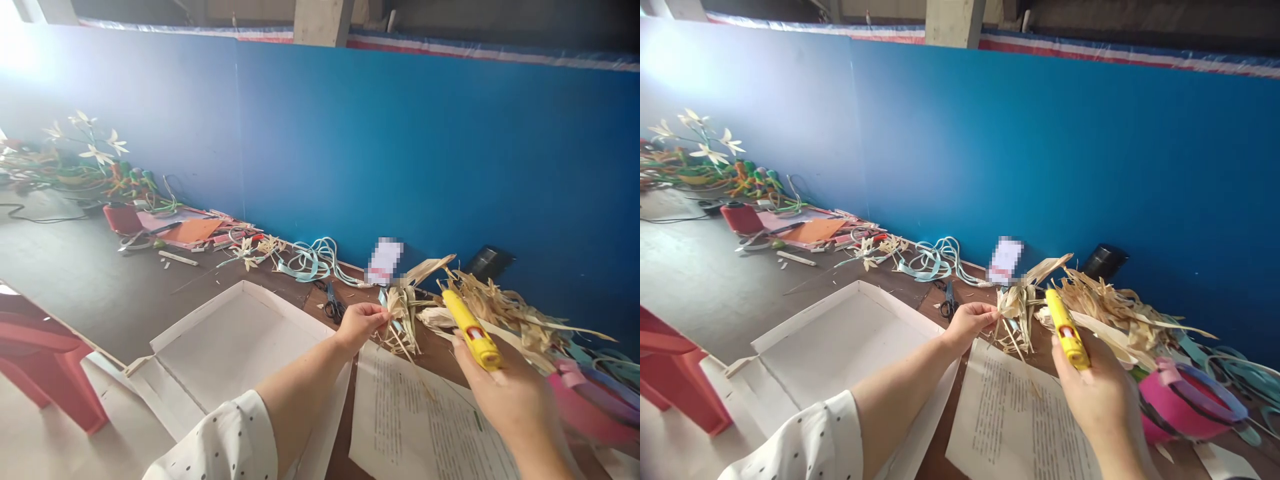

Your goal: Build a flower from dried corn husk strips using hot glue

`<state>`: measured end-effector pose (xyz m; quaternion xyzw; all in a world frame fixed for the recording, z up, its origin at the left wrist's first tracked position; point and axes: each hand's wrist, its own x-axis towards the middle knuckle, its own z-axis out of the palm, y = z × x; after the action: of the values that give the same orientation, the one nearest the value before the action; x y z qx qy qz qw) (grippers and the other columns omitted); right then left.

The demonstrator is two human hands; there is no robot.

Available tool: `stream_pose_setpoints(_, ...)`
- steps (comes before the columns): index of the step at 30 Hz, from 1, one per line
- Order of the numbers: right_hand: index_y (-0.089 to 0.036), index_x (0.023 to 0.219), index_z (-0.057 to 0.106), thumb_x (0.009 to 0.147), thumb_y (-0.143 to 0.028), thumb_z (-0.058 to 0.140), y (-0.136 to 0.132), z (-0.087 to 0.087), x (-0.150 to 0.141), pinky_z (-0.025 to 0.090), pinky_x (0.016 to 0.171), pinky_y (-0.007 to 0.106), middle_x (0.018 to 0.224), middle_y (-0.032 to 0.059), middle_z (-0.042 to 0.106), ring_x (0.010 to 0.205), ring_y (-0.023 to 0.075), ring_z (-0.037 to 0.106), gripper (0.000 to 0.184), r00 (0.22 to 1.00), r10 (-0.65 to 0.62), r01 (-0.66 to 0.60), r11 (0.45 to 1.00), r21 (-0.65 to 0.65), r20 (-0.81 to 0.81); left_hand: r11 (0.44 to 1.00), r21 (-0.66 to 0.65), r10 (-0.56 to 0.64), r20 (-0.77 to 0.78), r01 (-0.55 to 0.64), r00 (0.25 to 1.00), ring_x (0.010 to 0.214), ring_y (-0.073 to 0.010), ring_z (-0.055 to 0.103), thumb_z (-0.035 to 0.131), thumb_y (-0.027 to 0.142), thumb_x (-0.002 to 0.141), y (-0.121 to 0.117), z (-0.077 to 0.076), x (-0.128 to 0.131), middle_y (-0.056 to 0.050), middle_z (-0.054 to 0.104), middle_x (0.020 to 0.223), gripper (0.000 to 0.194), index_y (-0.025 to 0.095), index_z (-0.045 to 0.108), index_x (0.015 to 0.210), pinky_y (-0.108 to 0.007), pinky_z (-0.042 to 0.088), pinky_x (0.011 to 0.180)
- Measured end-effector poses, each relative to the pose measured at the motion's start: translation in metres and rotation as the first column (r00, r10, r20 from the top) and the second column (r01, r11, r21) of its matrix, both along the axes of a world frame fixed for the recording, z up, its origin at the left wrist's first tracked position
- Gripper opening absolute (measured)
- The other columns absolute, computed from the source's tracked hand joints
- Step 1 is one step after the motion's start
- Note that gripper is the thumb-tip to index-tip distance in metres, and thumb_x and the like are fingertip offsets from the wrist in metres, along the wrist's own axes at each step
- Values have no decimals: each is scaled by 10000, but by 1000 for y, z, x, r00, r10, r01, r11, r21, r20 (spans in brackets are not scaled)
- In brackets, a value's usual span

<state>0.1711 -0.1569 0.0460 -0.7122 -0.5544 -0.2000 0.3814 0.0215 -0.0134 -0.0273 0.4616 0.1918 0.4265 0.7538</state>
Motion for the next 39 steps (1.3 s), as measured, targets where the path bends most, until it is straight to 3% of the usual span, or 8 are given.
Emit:
stream_pose_setpoints(5, -233, 794, 649, 786, -450, 554, 37, -17, -25, 440, 624, 318, 746, 71, 670, 647, 210, 608, 237, 984, 175, -174, 985, 16, -23, 990, -48, 132, 0, -131, 991, 556, -56, 449, 758, 457, 576, 3, -1, 6, -9, 554, 612, 410, 89, 668, 735, -210, 359, 579)
stream_pose_setpoints(10, -225, 824, 681, 733, -464, 631, 38, -41, -27, 465, 607, 310, 724, 70, 675, 675, 229, 631, 260, 969, 188, -193, 981, -11, -158, 975, -89, 200, -32, -202, 979, 562, -61, 450, 759, 461, 555, 5, -2, 10, -15, 560, 624, 423, 91, 672, 742, -210, 364, 570)
stream_pose_setpoints(14, -207, 733, 667, 739, -443, 626, 36, -49, -22, 470, 565, 275, 698, 68, 674, 659, 214, 640, 240, 980, 159, -166, 985, -47, -122, 973, -86, 213, -41, -216, 976, 566, -66, 443, 751, 461, 559, 5, 0, 9, -17, 553, 618, 416, 95, 675, 742, -203, 346, 543)
stream_pose_setpoints(18, -191, 753, 667, 801, -438, 537, 37, -46, -21, 473, 582, 286, 693, 89, 670, 651, 217, 639, 283, 989, 149, -150, 987, -59, -16, 969, -98, 223, -29, -225, 974, 562, -68, 442, 755, 464, 547, 6, -1, 10, -22, 560, 624, 418, 99, 675, 735, -202, 337, 527)
stream_pose_setpoints(24, -197, 797, 682, 813, -437, 502, 32, -21, -37, 464, 623, 295, 687, 93, 659, 691, 228, 638, 300, 988, 114, -102, 989, -111, 101, 966, -109, 232, -30, -233, 972, 540, -59, 426, 763, 461, 525, 8, -1, 12, -14, 552, 598, 419, 95, 674, 709, -202, 325, 524)
stream_pose_setpoints(29, -167, 773, 678, 796, -508, 514, 30, -35, -55, 450, 580, 297, 659, 108, 656, 649, 234, 631, 380, 996, -42, 38, 998, -51, -77, 962, -104, 250, -28, -252, 968, 547, -64, 438, 756, 445, 543, 7, 0, 10, -15, 553, 596, 397, 95, 679, 714, -210, 348, 547)
stream_pose_setpoints(33, -179, 710, 660, 719, -584, 576, 27, -50, -49, 440, 517, 295, 595, 85, 646, 563, 230, 614, 414, 945, -121, 75, 985, -158, -303, 968, -100, 232, 8, -230, 973, 545, -63, 433, 749, 436, 560, 9, -4, 12, -15, 551, 597, 381, 95, 675, 711, -211, 344, 546)
stream_pose_setpoints(39, -201, 651, 634, 642, -658, 558, 26, -45, -47, 438, 518, 314, 653, 90, 670, 641, 265, 639, 463, 896, -181, 78, 963, -258, -405, 969, -105, 225, -4, -224, 974, 550, -62, 429, 755, 432, 554, 6, 0, 9, -17, 550, 595, 381, 94, 677, 712, -204, 334, 538)
